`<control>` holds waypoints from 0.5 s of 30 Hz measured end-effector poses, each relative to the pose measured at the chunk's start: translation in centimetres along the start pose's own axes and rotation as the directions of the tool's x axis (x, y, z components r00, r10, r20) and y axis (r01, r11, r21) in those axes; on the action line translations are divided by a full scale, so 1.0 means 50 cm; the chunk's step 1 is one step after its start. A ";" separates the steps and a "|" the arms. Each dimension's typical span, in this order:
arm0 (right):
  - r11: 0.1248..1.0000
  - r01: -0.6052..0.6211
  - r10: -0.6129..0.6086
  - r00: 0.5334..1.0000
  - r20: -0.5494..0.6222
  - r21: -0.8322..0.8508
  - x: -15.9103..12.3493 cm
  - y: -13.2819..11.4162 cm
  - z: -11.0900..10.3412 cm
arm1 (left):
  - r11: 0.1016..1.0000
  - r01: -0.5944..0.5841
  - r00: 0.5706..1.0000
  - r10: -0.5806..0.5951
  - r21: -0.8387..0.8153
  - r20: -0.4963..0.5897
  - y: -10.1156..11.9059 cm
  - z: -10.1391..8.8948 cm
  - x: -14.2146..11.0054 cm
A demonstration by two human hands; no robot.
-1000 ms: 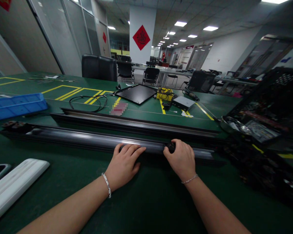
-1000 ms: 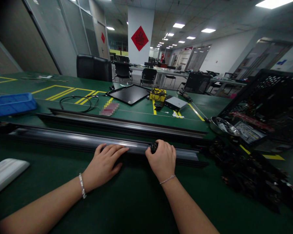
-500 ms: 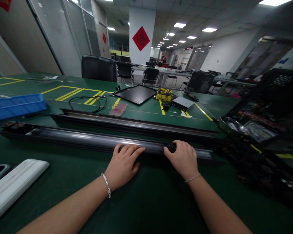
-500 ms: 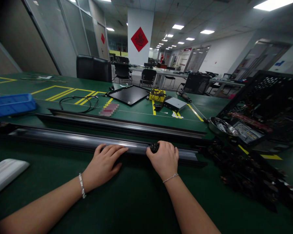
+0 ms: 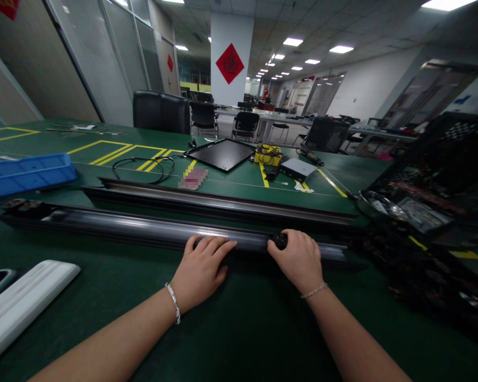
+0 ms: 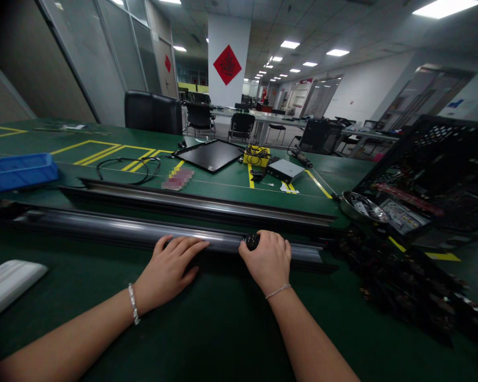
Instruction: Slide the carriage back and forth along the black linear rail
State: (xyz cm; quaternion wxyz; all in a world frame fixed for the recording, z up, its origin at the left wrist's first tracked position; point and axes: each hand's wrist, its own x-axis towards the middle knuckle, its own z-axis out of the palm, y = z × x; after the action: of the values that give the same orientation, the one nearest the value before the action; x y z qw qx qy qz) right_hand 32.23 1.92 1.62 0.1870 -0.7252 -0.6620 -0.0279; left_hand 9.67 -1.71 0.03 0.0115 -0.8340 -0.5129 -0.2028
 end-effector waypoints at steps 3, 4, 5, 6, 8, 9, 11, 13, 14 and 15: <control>1.000 0.006 -0.006 1.000 -0.005 -0.002 0.000 -0.001 -0.001 | 1.000 0.000 1.000 0.000 -0.001 0.002 0.000 0.000 0.000; 1.000 0.011 -0.011 1.000 -0.010 -0.002 0.000 0.000 -0.001 | 1.000 0.000 1.000 0.000 -0.002 0.001 0.000 0.000 0.000; 1.000 0.016 -0.016 1.000 -0.016 -0.001 0.000 0.000 -0.001 | 1.000 0.002 1.000 -0.002 -0.003 0.001 0.001 0.000 0.000; 1.000 0.020 -0.020 1.000 -0.021 0.000 0.000 0.000 -0.001 | 1.000 0.002 1.000 -0.002 -0.005 0.004 0.001 -0.001 0.000; 1.000 0.027 -0.027 0.999 -0.029 0.000 0.000 0.001 0.000 | 1.000 0.002 1.000 -0.002 -0.011 0.006 0.001 -0.001 0.000; 1.000 0.029 -0.029 0.999 -0.033 -0.001 0.000 0.002 0.001 | 1.000 -0.001 1.000 0.001 -0.012 0.007 0.001 -0.002 0.000; 1.000 0.031 -0.031 0.999 -0.040 -0.002 -0.001 0.003 0.003 | 1.000 -0.007 1.000 0.007 -0.008 0.003 0.001 -0.003 0.000; 0.999 0.035 -0.035 0.998 -0.046 -0.007 -0.001 0.003 0.004 | 1.000 -0.006 1.000 0.006 -0.002 -0.001 0.001 -0.003 0.000; 0.999 0.038 -0.039 0.998 -0.049 -0.012 -0.002 0.003 0.004 | 1.000 -0.003 1.000 0.003 -0.002 -0.002 0.001 -0.003 0.000; 0.999 0.041 -0.042 0.998 -0.051 -0.020 -0.002 0.002 0.004 | 1.000 0.000 1.000 0.000 -0.005 0.000 0.002 -0.003 -0.001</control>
State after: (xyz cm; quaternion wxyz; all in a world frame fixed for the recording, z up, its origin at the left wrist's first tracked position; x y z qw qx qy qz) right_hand 32.29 1.87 1.36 0.1965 -0.7122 -0.6716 -0.0563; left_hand 9.68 -1.80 0.17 0.0095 -0.8341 -0.5124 -0.2041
